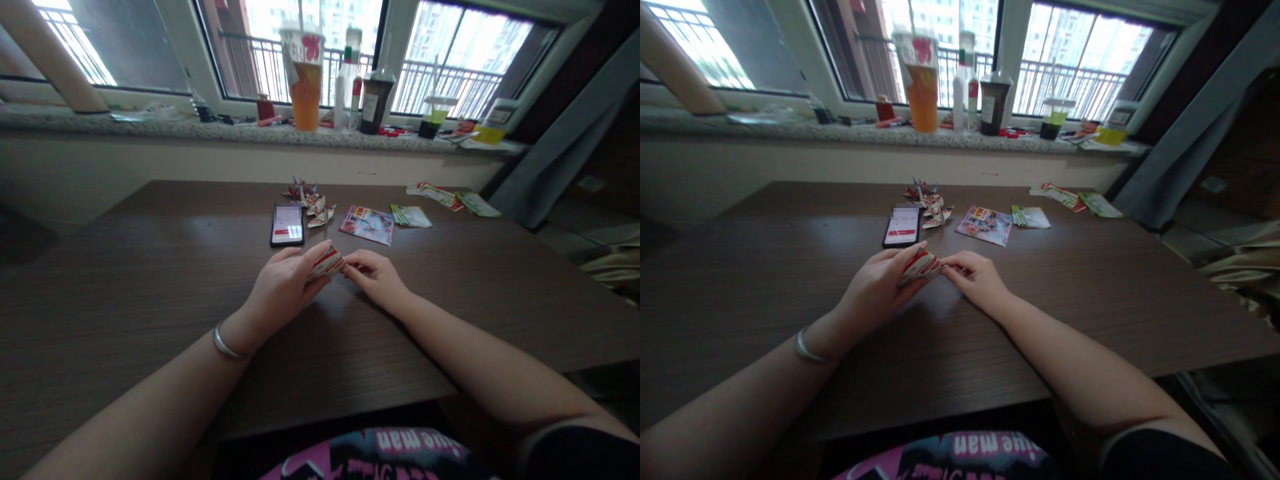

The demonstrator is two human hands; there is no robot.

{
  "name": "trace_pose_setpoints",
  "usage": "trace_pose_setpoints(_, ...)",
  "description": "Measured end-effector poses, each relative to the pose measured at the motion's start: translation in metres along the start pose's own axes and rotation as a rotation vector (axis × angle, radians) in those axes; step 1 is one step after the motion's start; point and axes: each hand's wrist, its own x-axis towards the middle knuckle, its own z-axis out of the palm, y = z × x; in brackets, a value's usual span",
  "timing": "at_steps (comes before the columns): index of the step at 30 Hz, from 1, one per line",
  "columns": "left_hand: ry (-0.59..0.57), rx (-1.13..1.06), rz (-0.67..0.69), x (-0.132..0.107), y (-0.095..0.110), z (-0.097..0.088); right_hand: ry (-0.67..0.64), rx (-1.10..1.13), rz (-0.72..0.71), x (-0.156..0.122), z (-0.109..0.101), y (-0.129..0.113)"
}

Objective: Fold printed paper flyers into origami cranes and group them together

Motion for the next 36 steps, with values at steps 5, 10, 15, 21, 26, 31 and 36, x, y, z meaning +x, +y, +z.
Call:
trace_pose_setpoints(5,0.015,-0.073,-0.032,0.002,0.003,-0.001,0.023,-0.065,-0.081,-0.001,-0.001,-0.003)
trace_pose_setpoints(10,0.007,-0.156,-0.067,0.004,0.006,-0.005,0.05,-0.125,-0.142,-0.002,-0.001,-0.006)
trace_pose_setpoints(15,0.102,-0.207,-0.034,0.002,0.007,-0.005,0.067,-0.221,-0.187,-0.004,-0.002,-0.016)
trace_pose_setpoints(21,0.2,-0.249,-0.046,0.001,0.009,-0.008,0.084,-0.344,-0.207,-0.006,-0.004,-0.022)
trace_pose_setpoints(26,0.177,-0.343,-0.092,0.003,0.01,-0.009,0.123,-0.387,-0.226,-0.006,-0.005,-0.022)
trace_pose_setpoints(31,0.178,-0.416,-0.081,0.003,0.01,-0.009,0.144,-0.316,-0.262,-0.004,-0.007,-0.023)
trace_pose_setpoints(36,0.221,-0.381,-0.031,0.002,0.011,-0.007,0.159,-0.279,-0.272,-0.004,-0.008,-0.025)
